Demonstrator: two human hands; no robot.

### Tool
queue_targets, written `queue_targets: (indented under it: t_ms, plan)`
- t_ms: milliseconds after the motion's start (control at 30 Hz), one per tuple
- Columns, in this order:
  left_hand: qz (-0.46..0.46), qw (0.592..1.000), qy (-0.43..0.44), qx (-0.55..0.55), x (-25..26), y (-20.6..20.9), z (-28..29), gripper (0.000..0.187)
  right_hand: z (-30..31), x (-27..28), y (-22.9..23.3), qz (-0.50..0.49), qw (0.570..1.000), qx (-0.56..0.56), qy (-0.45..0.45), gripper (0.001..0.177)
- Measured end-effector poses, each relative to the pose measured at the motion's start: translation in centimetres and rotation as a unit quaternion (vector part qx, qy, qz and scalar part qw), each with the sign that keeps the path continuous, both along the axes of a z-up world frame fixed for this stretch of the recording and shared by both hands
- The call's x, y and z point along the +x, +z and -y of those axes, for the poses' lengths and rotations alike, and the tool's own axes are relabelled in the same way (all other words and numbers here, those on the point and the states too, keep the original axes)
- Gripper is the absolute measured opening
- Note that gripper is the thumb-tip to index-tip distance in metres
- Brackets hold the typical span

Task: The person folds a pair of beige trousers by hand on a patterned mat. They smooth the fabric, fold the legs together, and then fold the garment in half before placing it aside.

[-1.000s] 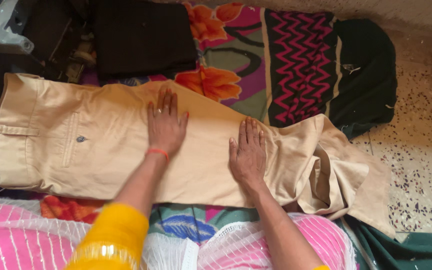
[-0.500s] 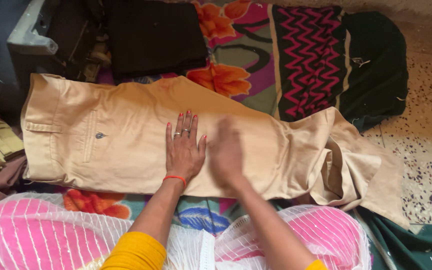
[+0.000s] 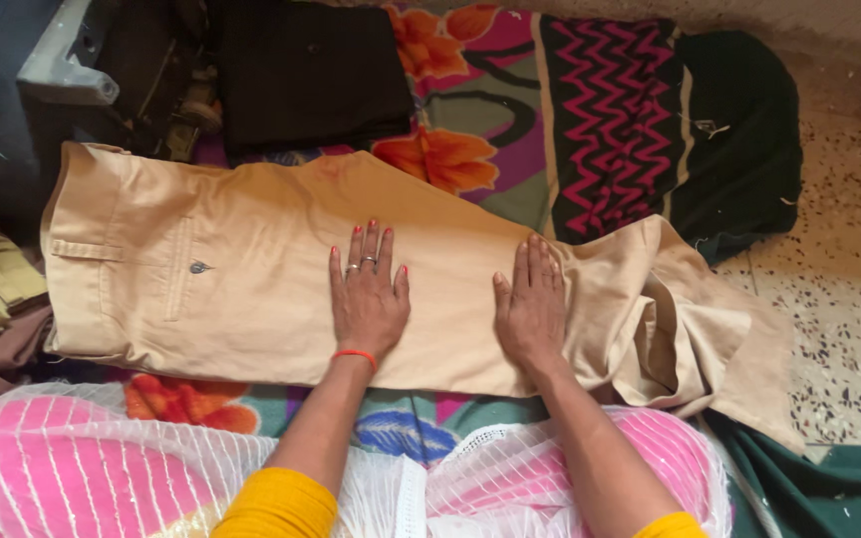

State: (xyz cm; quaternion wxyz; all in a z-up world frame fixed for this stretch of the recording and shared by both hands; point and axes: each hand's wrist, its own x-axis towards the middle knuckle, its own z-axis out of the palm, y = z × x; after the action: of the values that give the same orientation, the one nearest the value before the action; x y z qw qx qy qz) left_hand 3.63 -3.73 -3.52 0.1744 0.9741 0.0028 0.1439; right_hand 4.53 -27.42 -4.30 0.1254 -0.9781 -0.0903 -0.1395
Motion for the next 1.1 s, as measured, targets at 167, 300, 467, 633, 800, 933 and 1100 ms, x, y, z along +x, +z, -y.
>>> queue_targets:
  t_ms: [167, 300, 467, 633, 800, 933, 1100]
  plan:
    - [-0.042, 0.997, -0.058, -0.032, -0.4, 0.9, 6.0, 0.066, -0.1, 0.1, -0.5, -0.005, 1.0, 0.0, -0.019, 0.066]
    - [0.013, 0.986, -0.162, -0.036, 0.4, 0.0, 7.5, 0.062, -0.1, 0.2, -0.2, -0.004, 1.0, 0.01, -0.012, 0.067]
    - [0.064, 0.985, -0.156, -0.032, 5.1, -1.4, 4.3, 0.069, -0.1, 0.0, 0.3, -0.008, 1.0, 0.021, -0.011, 0.066]
    - [0.013, 0.996, -0.084, 0.03, 8.2, -0.9, -0.9, 0.071, -0.3, 0.0, 0.3, -0.011, 1.0, 0.023, -0.016, 0.066]
    - [0.017, 0.999, -0.039, 0.015, 5.0, -0.5, -2.5, 0.065, 0.0, 0.3, -0.3, -0.013, 1.0, 0.018, -0.018, 0.066]
    - [0.007, 0.999, -0.034, 0.03, 3.7, -0.3, -2.6, 0.065, -1.2, 0.5, -1.2, -0.013, 0.999, -0.012, -0.043, 0.067]
    - [-0.002, 0.999, -0.034, 0.032, 3.9, -0.2, -2.7, 0.066, -8.9, -0.7, -2.1, -0.001, 0.993, 0.093, -0.077, 0.073]
